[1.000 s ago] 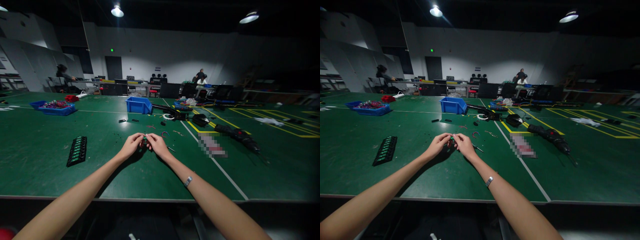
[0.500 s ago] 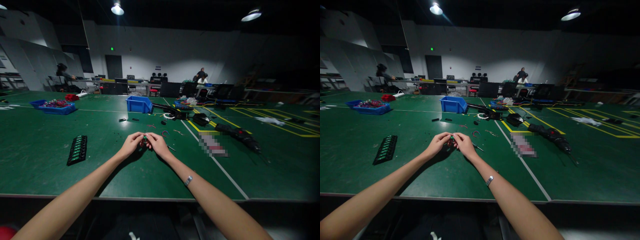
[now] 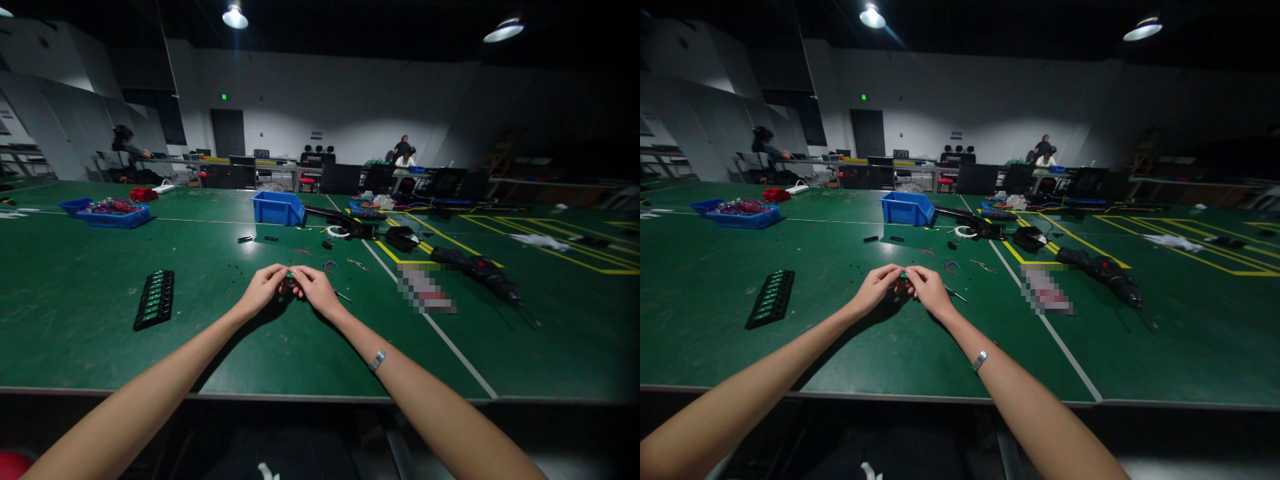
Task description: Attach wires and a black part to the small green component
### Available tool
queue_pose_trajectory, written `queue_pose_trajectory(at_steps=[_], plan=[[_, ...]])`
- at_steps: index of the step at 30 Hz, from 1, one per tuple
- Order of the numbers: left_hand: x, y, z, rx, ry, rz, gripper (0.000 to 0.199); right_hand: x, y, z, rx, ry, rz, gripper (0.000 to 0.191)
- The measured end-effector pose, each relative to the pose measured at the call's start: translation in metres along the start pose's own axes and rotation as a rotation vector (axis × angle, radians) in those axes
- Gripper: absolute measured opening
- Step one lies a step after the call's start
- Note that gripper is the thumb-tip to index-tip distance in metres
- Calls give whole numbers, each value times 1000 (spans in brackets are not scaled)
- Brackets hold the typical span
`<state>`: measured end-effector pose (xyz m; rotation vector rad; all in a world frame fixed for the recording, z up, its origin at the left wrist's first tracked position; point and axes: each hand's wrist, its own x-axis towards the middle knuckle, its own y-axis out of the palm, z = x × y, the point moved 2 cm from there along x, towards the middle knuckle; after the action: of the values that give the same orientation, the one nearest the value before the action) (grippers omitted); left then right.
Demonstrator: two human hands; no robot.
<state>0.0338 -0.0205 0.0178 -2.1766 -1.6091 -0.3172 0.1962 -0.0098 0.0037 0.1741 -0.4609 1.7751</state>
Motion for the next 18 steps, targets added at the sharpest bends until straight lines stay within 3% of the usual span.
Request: queue_pose_trajectory(at_steps=[18], plan=[[-1, 0, 1, 29, 6, -13, 36, -1, 1, 3, 0, 14, 1, 42]])
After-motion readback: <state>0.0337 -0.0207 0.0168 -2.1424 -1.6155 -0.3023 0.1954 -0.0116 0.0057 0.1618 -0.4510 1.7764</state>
